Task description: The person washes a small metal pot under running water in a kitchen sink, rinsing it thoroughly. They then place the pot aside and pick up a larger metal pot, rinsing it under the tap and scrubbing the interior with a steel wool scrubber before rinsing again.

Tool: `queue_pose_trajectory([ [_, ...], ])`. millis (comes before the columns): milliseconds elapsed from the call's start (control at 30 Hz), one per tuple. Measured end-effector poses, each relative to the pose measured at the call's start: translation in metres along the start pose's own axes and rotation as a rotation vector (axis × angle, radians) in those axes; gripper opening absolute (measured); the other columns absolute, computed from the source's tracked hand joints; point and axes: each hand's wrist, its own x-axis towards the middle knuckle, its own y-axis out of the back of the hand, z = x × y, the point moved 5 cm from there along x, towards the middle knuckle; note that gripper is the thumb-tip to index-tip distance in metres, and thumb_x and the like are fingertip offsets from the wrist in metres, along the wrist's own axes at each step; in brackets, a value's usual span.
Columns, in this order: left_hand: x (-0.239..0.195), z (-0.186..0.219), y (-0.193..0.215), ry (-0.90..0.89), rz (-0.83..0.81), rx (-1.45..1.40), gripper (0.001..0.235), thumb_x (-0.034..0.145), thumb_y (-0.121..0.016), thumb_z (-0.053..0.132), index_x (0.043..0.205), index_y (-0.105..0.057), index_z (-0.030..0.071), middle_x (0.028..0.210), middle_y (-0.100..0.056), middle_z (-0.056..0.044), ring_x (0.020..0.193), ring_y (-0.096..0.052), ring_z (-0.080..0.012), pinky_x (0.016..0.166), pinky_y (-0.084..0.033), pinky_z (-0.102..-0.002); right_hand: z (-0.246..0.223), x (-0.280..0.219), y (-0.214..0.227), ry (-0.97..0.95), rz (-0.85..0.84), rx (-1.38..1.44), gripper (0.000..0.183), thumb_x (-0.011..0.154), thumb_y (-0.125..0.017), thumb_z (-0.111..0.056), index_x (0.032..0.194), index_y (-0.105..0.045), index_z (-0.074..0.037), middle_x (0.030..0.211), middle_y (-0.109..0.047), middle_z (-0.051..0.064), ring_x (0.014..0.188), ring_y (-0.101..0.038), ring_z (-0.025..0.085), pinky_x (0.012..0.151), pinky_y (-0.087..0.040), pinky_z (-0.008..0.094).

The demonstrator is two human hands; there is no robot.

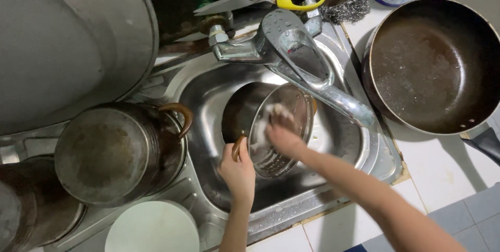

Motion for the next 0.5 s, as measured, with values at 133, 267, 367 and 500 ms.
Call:
queue_pose_trajectory([
  [133,-0.002,-0.004,0.006,0.036,0.086,-0.015,0.026,0.098,-0.069,0.021,0.088,-0.071,-0.002,0.069,-0.067,-0.015,0.06,-0.065,-0.0213,0.057,-0.049,-0.035,0.067,0.008,-0.039,-0.022,0.034,-1.549,0.042,0.097,-0.062,-0.039,0.122,-0.068,-0.005,0.118,-0.071,0.021,0.111,-0.062,0.034,0.094,-0.05,0.045],
  [267,-0.006,-0.012,0.008,0.156,0.112,-0.112,0.026,0.098,-0.067,0.021,0.091,-0.071,-0.004,0.074,-0.074,-0.015,0.064,-0.071,-0.022,0.061,-0.053,-0.035,0.078,0.025,-0.081,-0.091,0.046,-0.492,0.019,0.096,-0.064,-0.026,0.103,-0.07,-0.009,0.093,-0.07,0.002,0.086,-0.064,0.015,0.077,-0.053,0.034],
  [367,-0.009,-0.015,0.005,0.103,0.118,-0.167,0.026,0.098,-0.065,0.02,0.093,-0.07,-0.005,0.08,-0.075,-0.017,0.072,-0.076,-0.0225,0.063,-0.055,-0.034,0.085,0.017,-0.079,0.015,0.016,-0.724,0.023,0.097,-0.062,-0.029,0.105,-0.07,-0.008,0.094,-0.071,0.005,0.086,-0.065,0.015,0.078,-0.054,0.035],
  [500,-0.009,-0.013,0.008,0.039,0.141,-0.039,0.027,0.098,-0.067,0.02,0.09,-0.071,-0.005,0.08,-0.073,-0.02,0.069,-0.072,-0.0263,0.064,-0.053,-0.037,0.086,0.003,-0.059,0.122,-0.007,-0.963,0.027,0.098,-0.061,-0.032,0.107,-0.069,-0.007,0.095,-0.073,0.008,0.087,-0.066,0.016,0.079,-0.056,0.036],
])
